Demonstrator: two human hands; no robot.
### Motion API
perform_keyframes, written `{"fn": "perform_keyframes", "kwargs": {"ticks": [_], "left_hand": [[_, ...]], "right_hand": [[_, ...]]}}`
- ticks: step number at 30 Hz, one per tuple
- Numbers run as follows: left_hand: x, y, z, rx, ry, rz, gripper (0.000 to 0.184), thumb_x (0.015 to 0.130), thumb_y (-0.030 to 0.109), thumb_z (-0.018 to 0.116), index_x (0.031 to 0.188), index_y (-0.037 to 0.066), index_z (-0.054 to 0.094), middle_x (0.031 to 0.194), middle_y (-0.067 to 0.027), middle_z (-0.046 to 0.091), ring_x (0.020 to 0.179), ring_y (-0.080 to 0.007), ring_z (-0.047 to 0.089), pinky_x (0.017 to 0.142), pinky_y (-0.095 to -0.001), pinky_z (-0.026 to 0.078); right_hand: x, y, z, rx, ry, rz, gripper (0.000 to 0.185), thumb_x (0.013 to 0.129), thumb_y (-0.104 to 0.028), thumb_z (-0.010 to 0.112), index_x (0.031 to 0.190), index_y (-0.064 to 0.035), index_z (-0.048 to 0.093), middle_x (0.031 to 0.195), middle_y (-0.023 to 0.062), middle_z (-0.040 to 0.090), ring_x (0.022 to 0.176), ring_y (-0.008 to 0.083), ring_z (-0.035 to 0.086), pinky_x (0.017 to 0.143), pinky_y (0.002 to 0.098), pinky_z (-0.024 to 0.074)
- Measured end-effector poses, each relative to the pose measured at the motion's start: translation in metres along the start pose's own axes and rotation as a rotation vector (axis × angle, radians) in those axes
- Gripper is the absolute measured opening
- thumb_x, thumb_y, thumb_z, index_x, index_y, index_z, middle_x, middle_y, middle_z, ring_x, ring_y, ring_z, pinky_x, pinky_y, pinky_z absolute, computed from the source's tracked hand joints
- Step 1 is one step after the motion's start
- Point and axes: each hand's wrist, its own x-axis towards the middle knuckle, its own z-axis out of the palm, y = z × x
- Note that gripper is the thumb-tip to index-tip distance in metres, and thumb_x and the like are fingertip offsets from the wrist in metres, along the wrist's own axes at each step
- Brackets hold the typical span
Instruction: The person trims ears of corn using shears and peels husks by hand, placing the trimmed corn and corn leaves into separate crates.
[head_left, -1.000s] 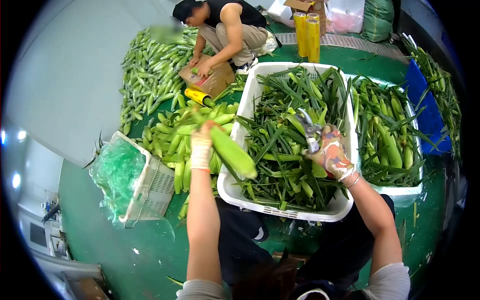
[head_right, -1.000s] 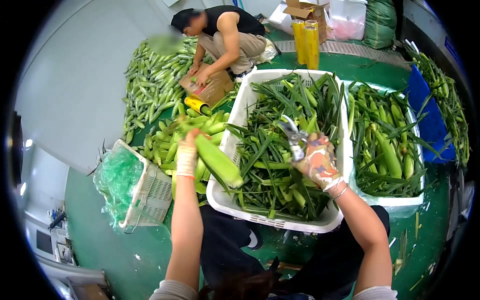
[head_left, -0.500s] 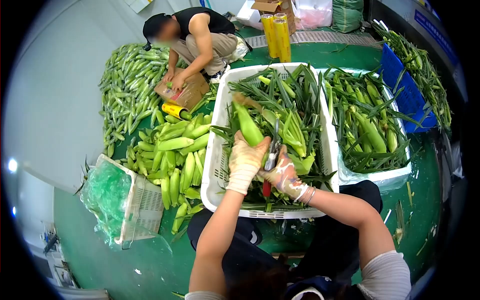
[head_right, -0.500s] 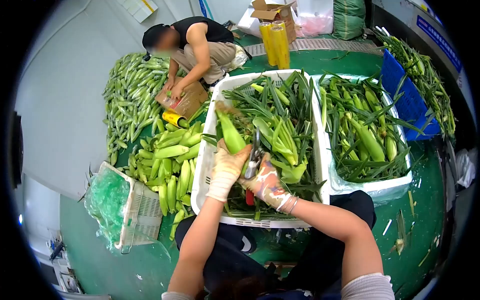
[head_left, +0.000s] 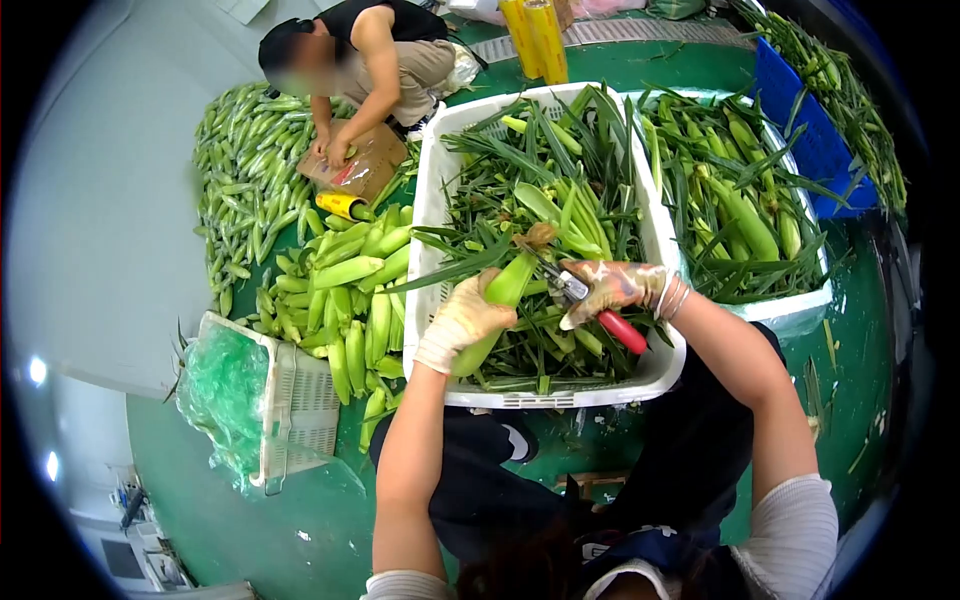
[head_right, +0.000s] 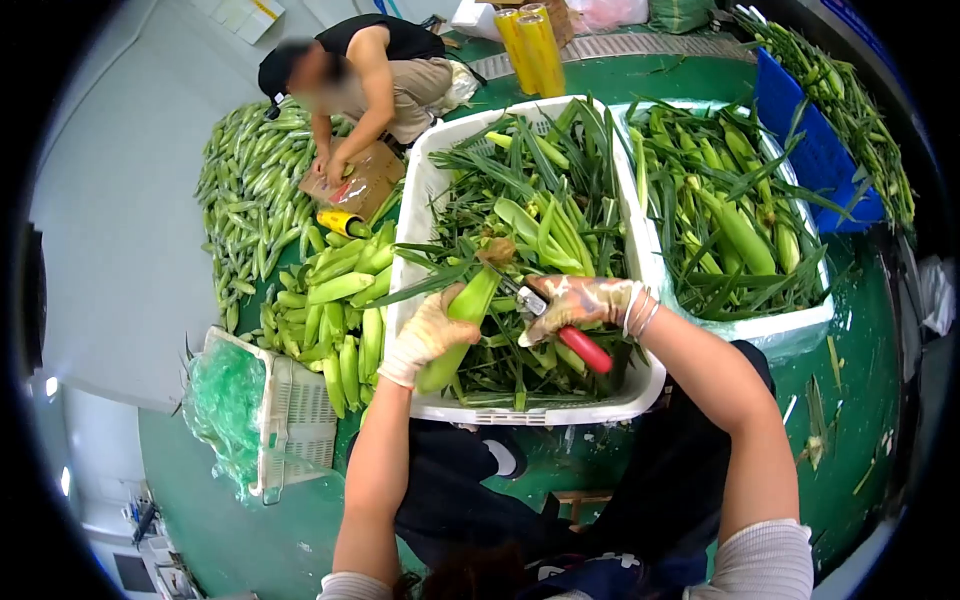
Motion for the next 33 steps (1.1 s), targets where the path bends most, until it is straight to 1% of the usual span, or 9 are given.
{"fn": "perform_keyframes", "kwargs": {"ticks": [3,6,8,13,20,22,24,29,33], "left_hand": [[0.003,0.0,-0.014,-0.348,-0.305,-0.032,0.074,0.058,0.006,0.07,0.126,-0.007,0.044,0.099,-0.01,0.06,0.082,-0.0138,0.056,0.072,-0.0256,0.049],[0.015,-0.027,-0.012,-0.285,-0.079,0.275,0.066,0.058,0.004,0.069,0.12,-0.005,0.05,0.102,-0.0127,0.061,0.08,-0.0127,0.055,0.07,-0.0259,0.049],[0.012,-0.023,-0.029,-0.471,-0.262,-0.033,0.056,0.057,0.012,0.074,0.109,-0.004,0.058,0.09,-0.013,0.063,0.073,-0.017,0.058,0.069,-0.0278,0.049],[0.021,-0.073,-0.032,-0.616,-0.267,0.021,0.067,0.067,0.018,0.071,0.124,-0.006,0.044,0.086,-0.0165,0.063,0.073,-0.022,0.062,0.072,-0.0311,0.051],[0.101,-0.112,-0.105,-1.525,0.353,-0.094,0.045,0.081,0.039,0.061,0.11,0.006,0.054,0.108,-0.0104,0.059,0.1,-0.0282,0.054,0.094,-0.0444,0.04],[0.138,-0.146,-0.127,-1.642,0.638,-0.228,0.047,0.083,0.036,0.058,0.118,0.004,0.052,0.124,-0.0121,0.053,0.112,-0.0305,0.049,0.098,-0.0461,0.036],[0.17,-0.199,-0.145,-1.6,0.684,-0.176,0.043,0.088,0.034,0.045,0.118,0.003,0.052,0.126,-0.0126,0.052,0.116,-0.0321,0.047,0.1,-0.0472,0.034],[0.188,-0.231,-0.158,-1.511,1.073,-0.293,0.038,0.091,0.027,0.042,0.119,0.003,0.054,0.128,-0.0102,0.052,0.118,-0.0315,0.047,0.098,-0.0454,0.038],[0.169,-0.222,-0.161,-1.549,0.935,-0.216,0.028,0.088,0.022,0.056,0.106,0.001,0.055,0.106,-0.0105,0.058,0.097,-0.0232,0.055,0.082,-0.0334,0.05]], "right_hand": [[-0.026,-0.037,-0.01,0.234,-0.077,0.173,0.024,0.07,-0.019,0.075,0.077,-0.0007,0.061,0.065,0.0043,0.059,0.051,0.0104,0.053,0.048,0.0245,0.0438],[-0.024,-0.011,-0.001,0.394,0.011,0.136,0.023,0.074,-0.019,0.074,0.073,-0.0012,0.06,0.062,0.0041,0.059,0.046,0.0112,0.053,0.046,0.0249,0.0443],[-0.031,-0.018,0.001,0.346,-0.007,0.157,0.026,0.078,-0.024,0.072,0.072,-0.0024,0.058,0.066,0.0021,0.059,0.056,0.0092,0.054,0.053,0.0242,0.0448],[-0.042,-0.009,0.001,-0.011,0.032,0.081,0.042,0.075,-0.036,0.073,0.096,-0.0039,0.055,0.081,0.0031,0.059,0.075,0.012,0.051,0.068,0.0293,0.0436],[-0.109,0.0,-0.089,-0.379,0.901,0.237,0.051,0.076,-0.043,0.066,0.094,0.0024,0.054,0.078,0.0179,0.062,0.072,0.0276,0.061,0.066,0.037,0.0478],[-0.128,0.017,-0.132,-0.354,1.058,0.616,0.041,0.078,-0.035,0.062,0.095,0.0024,0.055,0.078,0.0201,0.063,0.073,0.034,0.063,0.066,0.0423,0.0487],[-0.153,0.165,-0.196,-0.856,1.045,0.606,0.041,0.073,-0.034,0.064,0.094,0.0008,0.057,0.077,0.0198,0.064,0.073,0.0359,0.064,0.067,0.0437,0.0502],[-0.169,0.178,-0.177,-0.828,1.078,1.074,0.059,0.059,-0.021,0.075,0.108,0.0004,0.05,0.103,0.0233,0.062,0.098,0.0375,0.06,0.085,0.0412,0.0489],[-0.179,0.177,-0.184,-0.591,1.16,0.847,0.061,0.066,-0.022,0.073,0.114,0.0038,0.047,0.097,0.0249,0.063,0.092,0.0391,0.062,0.081,0.042,0.0494]]}}
